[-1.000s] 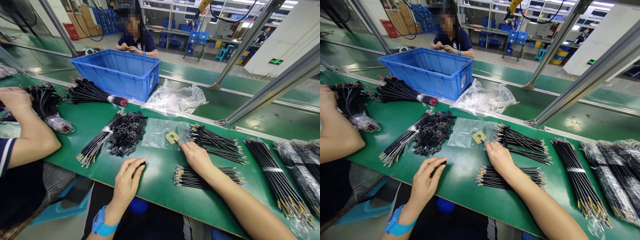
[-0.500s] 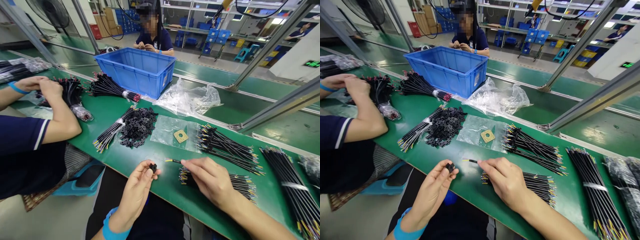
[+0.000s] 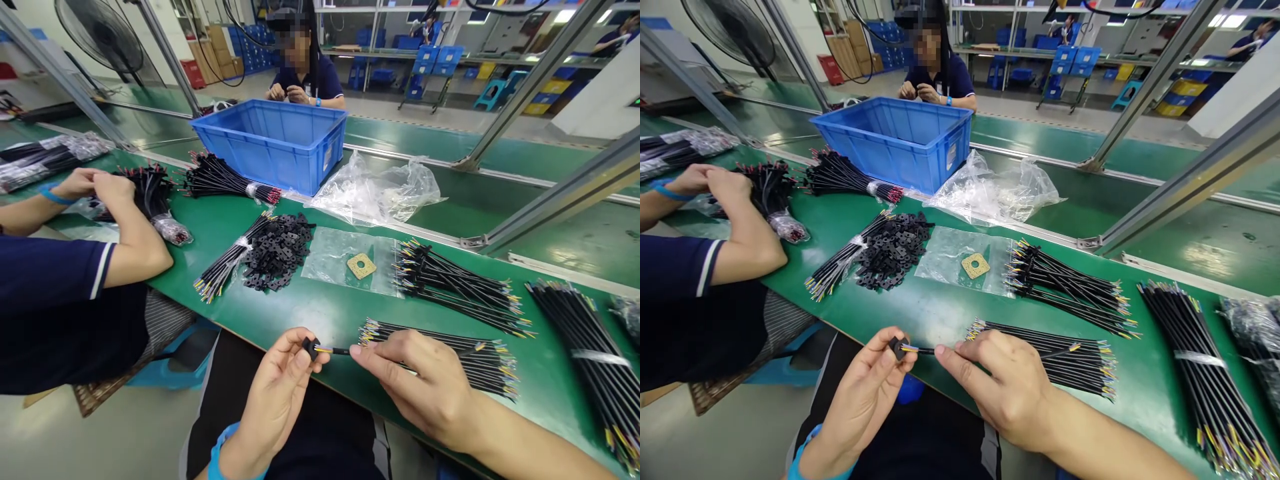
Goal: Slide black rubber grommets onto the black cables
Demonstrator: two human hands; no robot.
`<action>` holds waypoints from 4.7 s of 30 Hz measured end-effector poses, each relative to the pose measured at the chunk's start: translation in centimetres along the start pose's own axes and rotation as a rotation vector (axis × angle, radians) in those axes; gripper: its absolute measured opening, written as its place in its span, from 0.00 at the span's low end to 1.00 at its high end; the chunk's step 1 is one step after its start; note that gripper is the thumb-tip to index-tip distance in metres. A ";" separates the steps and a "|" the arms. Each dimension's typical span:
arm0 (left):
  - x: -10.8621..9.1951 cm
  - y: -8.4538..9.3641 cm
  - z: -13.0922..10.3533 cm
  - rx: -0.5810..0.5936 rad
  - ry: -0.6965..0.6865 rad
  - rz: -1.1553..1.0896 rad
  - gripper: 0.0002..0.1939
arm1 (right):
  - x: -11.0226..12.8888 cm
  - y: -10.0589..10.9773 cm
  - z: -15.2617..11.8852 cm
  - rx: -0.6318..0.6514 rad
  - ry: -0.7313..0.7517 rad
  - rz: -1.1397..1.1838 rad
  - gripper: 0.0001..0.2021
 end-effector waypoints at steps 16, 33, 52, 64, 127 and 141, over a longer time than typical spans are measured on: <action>-1.0 0.6 0.4 0.133 -0.164 0.277 0.14 | -0.8 -0.7 -0.3 0.044 -0.080 0.041 0.17; -2.9 -2.0 -1.4 0.110 -0.337 0.511 0.07 | 1.8 -0.2 0.2 -0.020 0.090 -0.071 0.15; -5.5 -6.0 -4.6 0.289 -0.823 0.779 0.02 | -0.9 -3.5 -0.8 0.069 -0.310 0.627 0.15; -6.6 0.0 3.3 -0.146 -0.811 1.125 0.35 | -6.8 0.7 -1.9 0.214 -0.402 0.274 0.14; -8.8 1.2 6.6 -0.053 -0.784 1.315 0.19 | -10.7 -5.1 -4.1 0.307 -0.351 -0.393 0.20; -0.2 -1.9 1.6 0.182 0.080 -0.134 0.19 | -1.4 -0.1 -0.1 -0.014 -0.073 -0.007 0.17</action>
Point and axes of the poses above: each hand's wrist, its own z-axis towards the middle knuckle, its own y-axis out of the back of the hand, x = y × z, the point moved 9 cm from there along z, towards the middle knuckle, and after that the axes turned 9 degrees about y, right-handed, at the moved point
